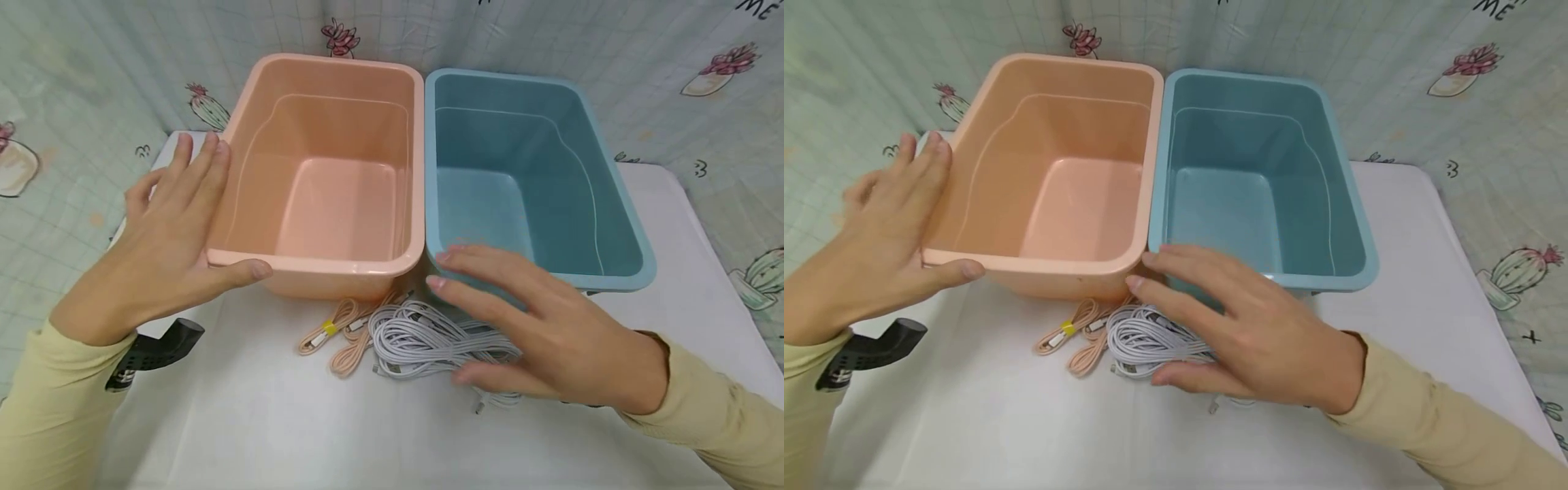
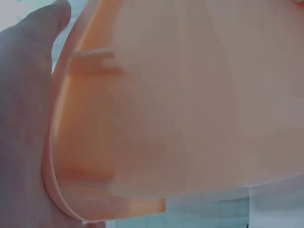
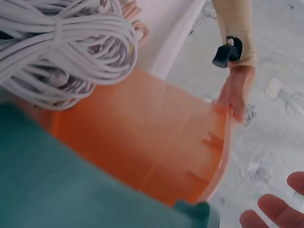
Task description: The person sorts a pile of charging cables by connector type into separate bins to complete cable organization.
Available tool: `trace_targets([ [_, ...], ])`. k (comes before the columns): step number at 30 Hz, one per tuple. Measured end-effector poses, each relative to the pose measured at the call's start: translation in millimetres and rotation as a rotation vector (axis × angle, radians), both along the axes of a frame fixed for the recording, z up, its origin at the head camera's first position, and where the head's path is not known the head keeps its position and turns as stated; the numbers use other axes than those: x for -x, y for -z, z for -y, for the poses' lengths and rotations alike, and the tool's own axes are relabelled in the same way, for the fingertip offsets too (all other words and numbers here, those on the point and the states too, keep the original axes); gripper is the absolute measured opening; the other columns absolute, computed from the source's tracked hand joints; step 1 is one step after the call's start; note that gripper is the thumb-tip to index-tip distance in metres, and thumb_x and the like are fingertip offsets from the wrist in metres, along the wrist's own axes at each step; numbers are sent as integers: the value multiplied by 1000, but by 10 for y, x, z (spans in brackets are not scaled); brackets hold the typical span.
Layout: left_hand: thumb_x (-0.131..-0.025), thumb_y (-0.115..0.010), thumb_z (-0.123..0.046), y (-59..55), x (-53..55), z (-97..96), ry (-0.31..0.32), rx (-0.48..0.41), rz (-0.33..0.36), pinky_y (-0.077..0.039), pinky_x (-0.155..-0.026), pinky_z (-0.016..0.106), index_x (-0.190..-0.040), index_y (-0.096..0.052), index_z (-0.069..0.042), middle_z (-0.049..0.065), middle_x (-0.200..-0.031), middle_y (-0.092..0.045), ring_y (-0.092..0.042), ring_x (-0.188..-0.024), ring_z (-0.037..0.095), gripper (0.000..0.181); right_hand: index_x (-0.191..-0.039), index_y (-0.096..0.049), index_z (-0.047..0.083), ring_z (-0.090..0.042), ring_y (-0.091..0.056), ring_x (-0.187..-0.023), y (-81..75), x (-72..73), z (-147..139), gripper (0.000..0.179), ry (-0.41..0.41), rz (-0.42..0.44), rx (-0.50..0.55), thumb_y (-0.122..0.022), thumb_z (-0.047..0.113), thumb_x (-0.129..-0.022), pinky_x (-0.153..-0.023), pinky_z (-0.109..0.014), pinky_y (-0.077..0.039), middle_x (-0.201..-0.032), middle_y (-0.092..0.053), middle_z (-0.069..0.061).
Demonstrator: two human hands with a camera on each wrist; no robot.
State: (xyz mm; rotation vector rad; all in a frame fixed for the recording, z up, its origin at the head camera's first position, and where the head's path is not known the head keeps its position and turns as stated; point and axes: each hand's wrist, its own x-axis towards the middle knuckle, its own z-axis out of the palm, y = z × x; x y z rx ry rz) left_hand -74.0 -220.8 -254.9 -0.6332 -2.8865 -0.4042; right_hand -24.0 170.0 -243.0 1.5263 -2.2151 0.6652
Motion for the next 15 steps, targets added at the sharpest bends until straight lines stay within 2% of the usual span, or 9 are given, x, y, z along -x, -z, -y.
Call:
trace_targets([
  [4, -77, -58, -75, -16, -12, -17, -42, 45, 1, -3, -118, 60, -158, 2, -14, 3, -166, 2, 8, -156, 27, 118, -135, -56, 3, -26, -53, -126, -24, -36, 144, 72, -51, -17, -17, -78, 44, -80, -117, -30, -37, -135, -56, -18],
  [8, -77, -58, -75, -35, -14, -31, -67, 68, 20, -3, -118, 59, -157, 1, -11, 4, -166, 0, 6, -156, 28, 118, -135, -56, 7, -22, -54, -126, -5, -66, 237, 66, -83, 2, -60, -76, 42, -83, -114, -27, -41, -135, -56, -13],
  [12, -77, -61, -72, -44, -26, -24, -58, 58, 41, -3, -123, 56, -157, 4, -11, 7, -165, -1, -3, -156, 32, 120, -135, -56, 11, -19, -55, -127, 68, -69, 337, 58, -141, 23, -100, -73, 38, -86, -108, -28, -47, -134, -58, -7],
  [15, -78, -64, -69, -43, -39, -10, -44, 35, 66, -2, -127, 51, -157, 6, -12, 8, -165, 0, -5, -155, 33, 120, -135, -55, 15, -15, -55, -126, 140, -54, 424, 54, -157, 38, -141, -70, 38, -89, -109, -26, -45, -133, -58, -2],
])
